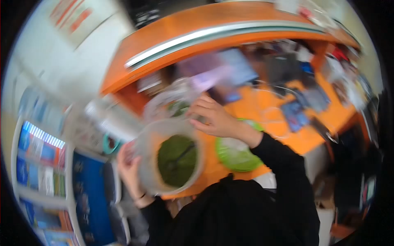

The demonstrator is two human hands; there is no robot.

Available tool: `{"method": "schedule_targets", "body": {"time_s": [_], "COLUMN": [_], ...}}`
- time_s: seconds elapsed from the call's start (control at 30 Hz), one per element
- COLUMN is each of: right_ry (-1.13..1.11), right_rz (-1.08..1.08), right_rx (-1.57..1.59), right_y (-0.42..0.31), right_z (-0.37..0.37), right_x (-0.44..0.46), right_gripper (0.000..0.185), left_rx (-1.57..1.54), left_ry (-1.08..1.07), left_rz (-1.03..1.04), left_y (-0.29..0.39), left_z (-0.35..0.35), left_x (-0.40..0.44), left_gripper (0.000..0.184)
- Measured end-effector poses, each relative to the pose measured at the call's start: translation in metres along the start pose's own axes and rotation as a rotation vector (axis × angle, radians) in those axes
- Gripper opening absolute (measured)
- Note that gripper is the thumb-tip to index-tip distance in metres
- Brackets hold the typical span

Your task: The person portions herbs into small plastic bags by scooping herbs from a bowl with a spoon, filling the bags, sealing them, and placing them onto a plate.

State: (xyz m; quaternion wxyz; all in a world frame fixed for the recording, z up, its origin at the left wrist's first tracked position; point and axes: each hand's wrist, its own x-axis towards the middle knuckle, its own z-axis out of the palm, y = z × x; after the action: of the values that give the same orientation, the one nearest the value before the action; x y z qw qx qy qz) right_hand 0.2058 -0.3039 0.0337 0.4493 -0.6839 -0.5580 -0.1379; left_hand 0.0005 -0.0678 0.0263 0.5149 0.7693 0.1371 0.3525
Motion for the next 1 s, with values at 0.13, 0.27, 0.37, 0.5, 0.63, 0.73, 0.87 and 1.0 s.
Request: {"method": "schedule_targets", "body": {"time_s": [0.13, 0.27, 0.37, 0.5, 0.63, 0.73, 0.87, 1.0], "right_ry": [-0.830, -1.453, -1.535, -1.144, -1.350, -1.371, -1.133, -0.916], "right_rz": [-0.004, 0.102, 0.120, 0.058, 0.171, 0.289, 0.474, 0.608], "right_rx": [-0.112, -0.363, -0.255, -0.252, -0.056, 0.069, 0.188, 0.236], "right_y": [-0.023, -0.012, -0.006, -0.034, -0.078, -0.083, -0.066, -0.065], "right_z": [0.086, 0.144, 0.165, 0.164, 0.142, 0.117, 0.083, 0.063], "right_x": [0.033, 0.010, 0.001, 0.001, 0.012, 0.020, 0.025, 0.033], "right_gripper": [0.036, 0.038, 0.034, 0.015, 0.015, 0.021, 0.017, 0.020], "left_rx": [-0.310, -0.528, -0.654, -0.656, -0.514, -0.496, -0.537, -0.554], "left_ry": [-0.106, -0.191, -0.231, -0.149, -0.152, -0.134, -0.070, -0.020], "left_rz": [0.009, -0.046, -0.060, -0.031, 0.062, 0.056, 0.036, 0.051], "left_y": [-0.020, -0.027, -0.028, -0.029, -0.032, -0.031, -0.028, -0.029], "left_z": [-0.012, -0.014, -0.015, -0.018, -0.019, -0.020, -0.019, -0.022], "left_x": [0.007, 0.009, 0.006, 0.004, 0.007, 0.006, 0.006, 0.004], "left_gripper": [0.062, 0.066, 0.069, 0.075, 0.079, 0.081, 0.084, 0.085]}}
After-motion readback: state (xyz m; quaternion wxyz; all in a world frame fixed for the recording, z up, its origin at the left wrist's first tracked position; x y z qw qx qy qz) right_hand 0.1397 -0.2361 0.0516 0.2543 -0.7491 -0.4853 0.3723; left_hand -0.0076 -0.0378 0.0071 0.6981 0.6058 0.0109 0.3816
